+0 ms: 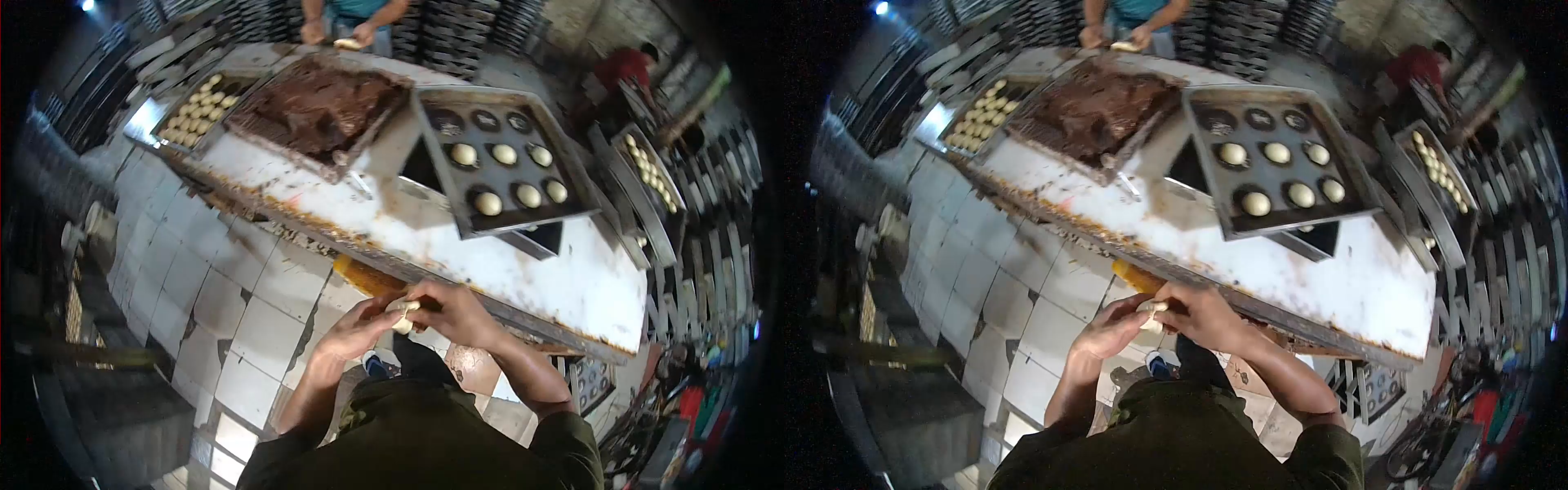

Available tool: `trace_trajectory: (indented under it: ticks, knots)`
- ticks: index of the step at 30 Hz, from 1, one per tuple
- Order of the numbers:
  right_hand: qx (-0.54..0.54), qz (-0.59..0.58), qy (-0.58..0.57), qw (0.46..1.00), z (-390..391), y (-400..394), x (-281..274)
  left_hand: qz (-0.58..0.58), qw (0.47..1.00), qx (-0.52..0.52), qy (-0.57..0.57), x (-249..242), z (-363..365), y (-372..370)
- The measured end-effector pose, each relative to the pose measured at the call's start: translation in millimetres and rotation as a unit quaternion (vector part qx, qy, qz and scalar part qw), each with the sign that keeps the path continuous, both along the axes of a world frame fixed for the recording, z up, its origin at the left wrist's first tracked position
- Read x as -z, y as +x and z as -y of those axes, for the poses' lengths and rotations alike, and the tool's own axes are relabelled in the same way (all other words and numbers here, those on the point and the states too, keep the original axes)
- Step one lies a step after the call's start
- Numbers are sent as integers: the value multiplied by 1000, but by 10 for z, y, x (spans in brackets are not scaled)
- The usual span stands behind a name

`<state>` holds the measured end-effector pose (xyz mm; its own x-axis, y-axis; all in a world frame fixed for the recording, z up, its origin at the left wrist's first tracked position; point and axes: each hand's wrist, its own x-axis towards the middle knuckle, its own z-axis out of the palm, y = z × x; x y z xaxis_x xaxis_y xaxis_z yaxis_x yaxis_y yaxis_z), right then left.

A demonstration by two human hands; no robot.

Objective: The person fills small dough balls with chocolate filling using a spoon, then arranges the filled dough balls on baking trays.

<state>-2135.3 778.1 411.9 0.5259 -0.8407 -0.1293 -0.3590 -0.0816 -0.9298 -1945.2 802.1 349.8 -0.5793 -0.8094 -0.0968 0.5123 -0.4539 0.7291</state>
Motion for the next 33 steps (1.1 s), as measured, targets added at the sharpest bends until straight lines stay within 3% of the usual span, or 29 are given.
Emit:
trace_trajectory:
  ticks: [1,3,4,5,6,7,11,13,14,15,16,17,18,19,21,22,23,24,25,26,27,28,29,30,31,33]
  knots:
    - [24,42,116,992,-55,-160,-10,2,1000,17,-2,-8,5,-122]
    - [100,52,82,990,-207,-412,145,47,997,10,53,-5,17,-402]
    - [142,10,-83,986,-304,-489,170,27,993,-88,70,-127,1,-698]
    - [178,-36,-247,952,-385,-573,203,3,990,-111,83,80,44,-894]
    - [217,-151,-340,902,-509,-669,283,-5,981,-133,138,95,77,-1123]
    - [237,-194,-370,877,-608,-808,437,-10,969,-152,194,107,115,-1387]
    - [288,-291,-348,843,-1001,-1766,797,25,980,-142,139,120,303,-2709]
    - [308,-271,-279,868,-1093,-2470,920,-7,993,-114,22,304,424,-3510]
    - [395,-234,-257,850,-1122,-2861,1108,80,986,-96,-111,404,479,-3899]
    - [473,-195,-239,825,-1116,-3273,1305,178,958,-52,-220,565,524,-4254]
    - [538,-218,-231,781,-1060,-3667,1380,252,878,-53,-404,657,570,-4545]
    - [597,-238,-220,734,-940,-3990,1399,314,759,-53,-569,778,611,-4763]
    - [611,-199,-210,737,-735,-4233,1372,418,652,37,-632,1085,600,-4882]
    - [621,-159,-201,741,-560,-4412,1365,471,613,102,-626,937,530,-4872]
    - [601,-20,-119,790,-207,-4274,1447,416,733,82,-533,782,456,-4734]
    - [528,-21,-61,847,-197,-4093,1461,424,742,46,-517,720,442,-4566]
    - [407,-126,-191,884,-255,-3927,1521,404,769,13,-495,685,454,-4341]
    - [247,-202,-144,937,-377,-3846,1359,398,797,-6,-455,598,452,-4104]
    - [202,-185,-264,925,-573,-3851,1462,385,834,-21,-395,612,421,-3858]
    - [148,-217,-303,916,-724,-4010,1526,426,819,-27,-383,567,383,-3625]
    - [150,-181,-274,933,-781,-4275,1682,436,825,-25,-360,528,343,-3400]
    - [165,-124,-84,975,-765,-4505,1826,444,831,-20,-336,506,296,-3228]
    - [289,-86,-52,952,-680,-4884,2577,444,832,-23,-333,507,264,-3128]
    - [368,-334,-313,809,-322,-4659,1894,432,849,-13,-305,518,245,-3032]
    - [372,-354,-307,801,-19,-4595,1594,418,866,0,-275,536,231,-2939]
    - [459,-232,-163,842,264,-4309,1612,386,861,-3,-330,583,326,-2897]
